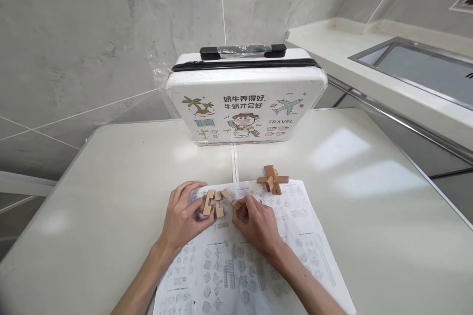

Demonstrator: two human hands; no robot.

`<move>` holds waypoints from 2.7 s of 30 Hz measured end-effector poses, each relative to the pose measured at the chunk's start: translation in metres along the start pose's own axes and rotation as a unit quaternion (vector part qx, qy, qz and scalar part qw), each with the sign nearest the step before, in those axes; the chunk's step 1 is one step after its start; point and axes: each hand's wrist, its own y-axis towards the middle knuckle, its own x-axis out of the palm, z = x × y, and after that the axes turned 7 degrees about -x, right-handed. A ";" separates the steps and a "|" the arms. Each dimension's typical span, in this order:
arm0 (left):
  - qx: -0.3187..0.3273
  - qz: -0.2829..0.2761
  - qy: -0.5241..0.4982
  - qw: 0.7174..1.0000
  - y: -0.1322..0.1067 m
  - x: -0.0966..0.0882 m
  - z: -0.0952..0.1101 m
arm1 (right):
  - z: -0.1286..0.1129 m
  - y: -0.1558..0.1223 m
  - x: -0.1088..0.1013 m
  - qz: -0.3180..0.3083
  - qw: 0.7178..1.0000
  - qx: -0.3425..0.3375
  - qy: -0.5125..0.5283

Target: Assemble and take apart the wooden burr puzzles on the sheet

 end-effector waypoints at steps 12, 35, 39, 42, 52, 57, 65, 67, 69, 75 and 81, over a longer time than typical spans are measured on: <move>0.004 -0.108 -0.087 0.990 -0.001 -0.003 0.001 | -0.006 0.002 -0.004 -0.019 0.998 -0.055 -0.002; -0.074 -0.093 -0.118 0.986 -0.007 -0.003 -0.041 | -0.005 0.003 -0.006 -0.071 0.990 -0.105 0.055; -0.081 -0.078 -0.092 0.989 -0.005 -0.016 -0.059 | -0.005 0.004 -0.008 -0.088 0.990 -0.097 0.054; -0.089 -0.072 -0.081 0.990 -0.005 -0.019 -0.066 | -0.005 0.005 -0.009 -0.093 0.990 -0.092 0.055; -0.094 -0.095 -0.073 0.988 -0.001 -0.025 -0.063 | -0.006 0.006 -0.009 -0.092 0.990 -0.086 0.063; -0.032 -0.030 -0.083 0.996 0.006 -0.030 -0.043 | -0.005 0.007 -0.009 -0.086 0.990 -0.074 0.081; 0.075 -0.080 -0.144 0.983 -0.010 -0.002 0.003 | -0.005 0.011 -0.011 -0.078 0.981 0.008 0.176; 0.085 -0.119 -0.139 0.980 -0.016 0.007 0.011 | -0.006 0.013 -0.014 -0.068 0.970 0.049 0.227; 0.079 -0.147 -0.145 0.975 -0.019 0.013 0.017 | -0.006 0.015 -0.018 -0.061 0.944 0.109 0.304; 0.016 -0.204 -0.199 0.958 -0.018 0.017 0.020 | 0.005 0.022 -0.022 -0.029 0.771 0.287 0.568; -0.023 -0.229 -0.231 0.945 -0.016 0.016 0.019 | 0.018 0.029 -0.026 0.029 0.725 0.299 0.620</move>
